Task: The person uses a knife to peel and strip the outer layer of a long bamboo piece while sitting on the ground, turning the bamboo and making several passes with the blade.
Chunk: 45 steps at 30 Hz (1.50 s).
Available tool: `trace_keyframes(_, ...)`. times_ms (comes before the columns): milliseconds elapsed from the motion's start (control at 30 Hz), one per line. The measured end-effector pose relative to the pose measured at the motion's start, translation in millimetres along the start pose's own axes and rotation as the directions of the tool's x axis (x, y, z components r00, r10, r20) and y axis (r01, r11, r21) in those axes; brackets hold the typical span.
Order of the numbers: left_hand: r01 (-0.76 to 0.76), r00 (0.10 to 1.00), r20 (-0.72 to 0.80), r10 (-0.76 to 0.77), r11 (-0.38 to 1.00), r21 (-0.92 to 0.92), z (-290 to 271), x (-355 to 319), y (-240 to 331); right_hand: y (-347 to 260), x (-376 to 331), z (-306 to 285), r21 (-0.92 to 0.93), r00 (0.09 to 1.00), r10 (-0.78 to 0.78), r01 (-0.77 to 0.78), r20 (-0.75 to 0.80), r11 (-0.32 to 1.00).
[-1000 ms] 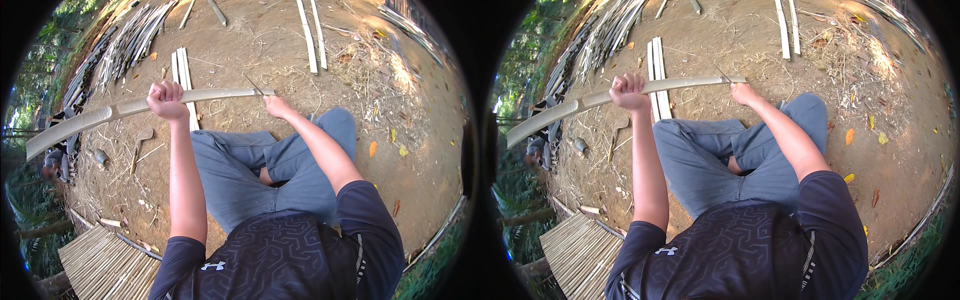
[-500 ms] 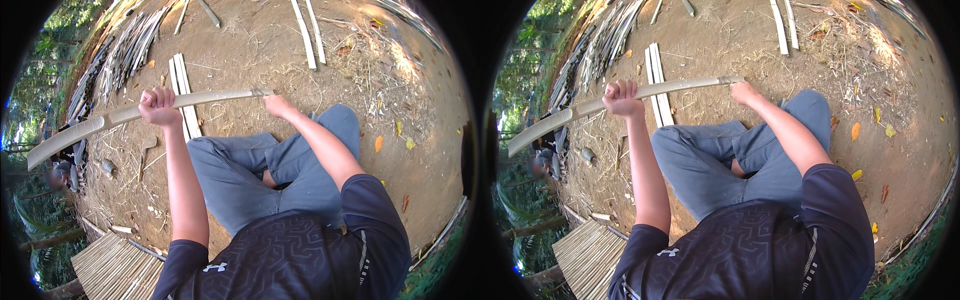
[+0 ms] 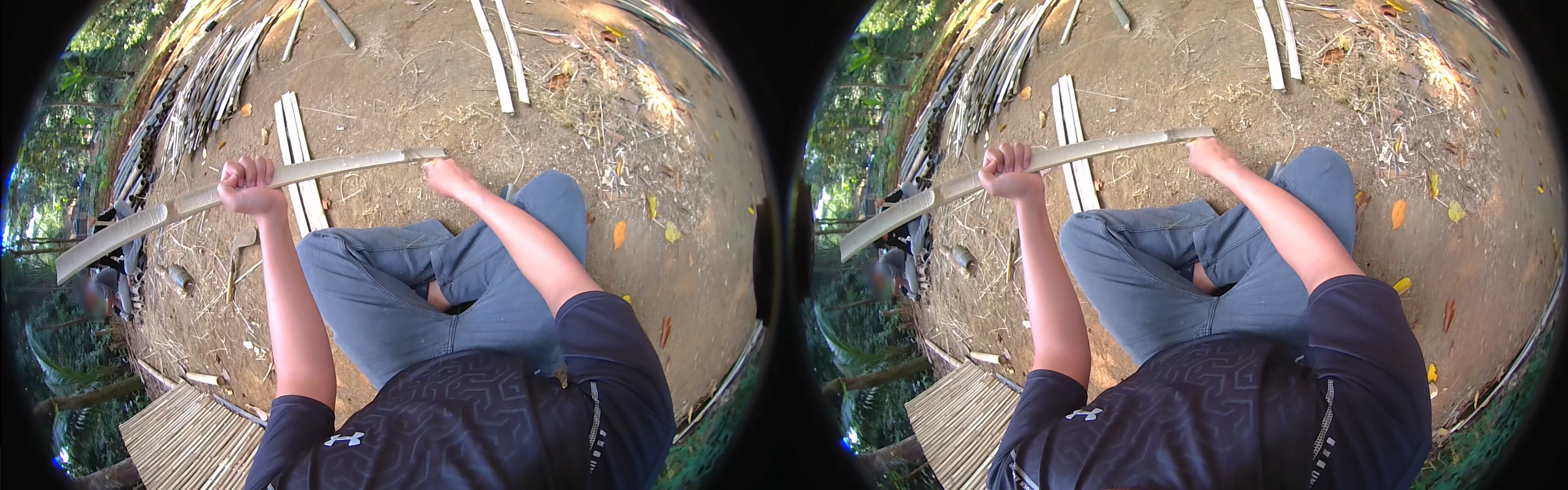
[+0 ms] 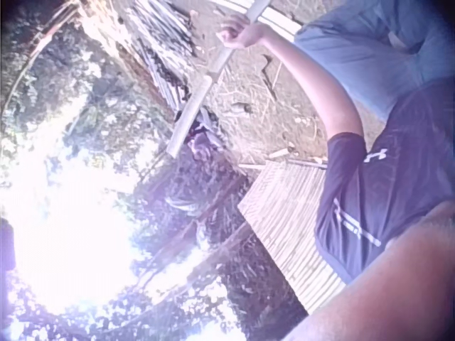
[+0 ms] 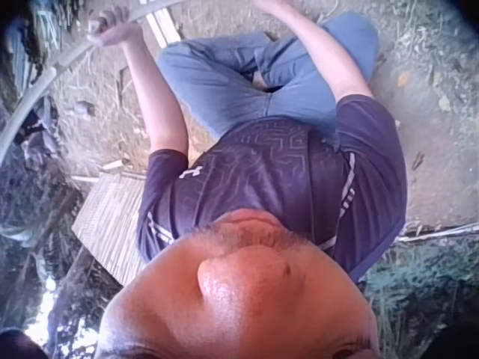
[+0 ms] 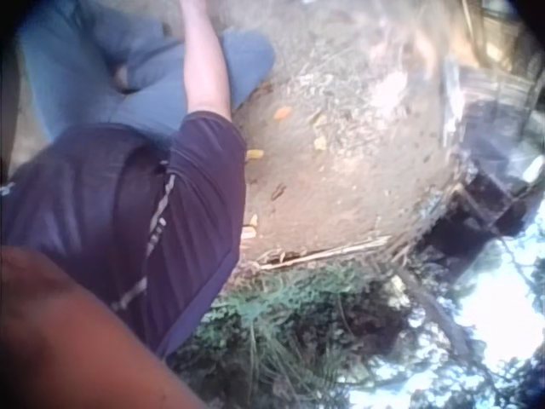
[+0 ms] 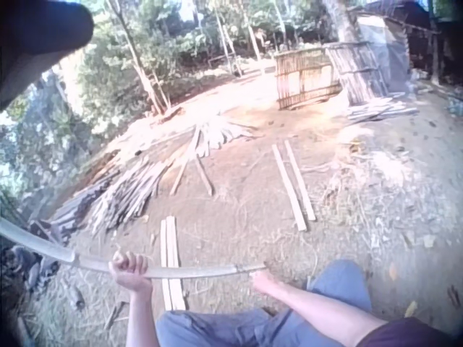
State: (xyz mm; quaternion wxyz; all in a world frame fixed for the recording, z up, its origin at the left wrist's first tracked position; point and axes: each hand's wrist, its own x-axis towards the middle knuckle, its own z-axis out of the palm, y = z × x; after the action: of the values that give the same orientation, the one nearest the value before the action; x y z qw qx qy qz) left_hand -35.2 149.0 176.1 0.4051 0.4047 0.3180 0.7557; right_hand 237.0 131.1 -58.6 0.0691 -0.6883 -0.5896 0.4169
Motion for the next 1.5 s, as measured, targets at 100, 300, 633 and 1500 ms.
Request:
trace_keyframes(100,0.003,0.999,-0.048,-0.002,1.0,0.015,-1,-2,2,-18,-18,-2,-0.06,0.999,-0.031,0.03,-0.03,0.998)
trace_keyframes(300,0.016,0.999,-0.038,-0.016,1.0,0.013,4,0,-1,-6,-12,-3,0.01,0.999,-0.006,0.006,-0.034,1.0)
trace_keyframes(633,0.02,0.996,-0.082,-0.019,1.0,0.011,-1,-2,1,-6,-11,12,-0.113,0.996,-0.071,0.065,-0.052,0.991)
trace_keyframes(1500,0.041,0.996,-0.081,-0.043,0.999,-0.036,9,2,-7,38,21,14,-0.033,0.983,0.176,-0.174,0.058,0.984)
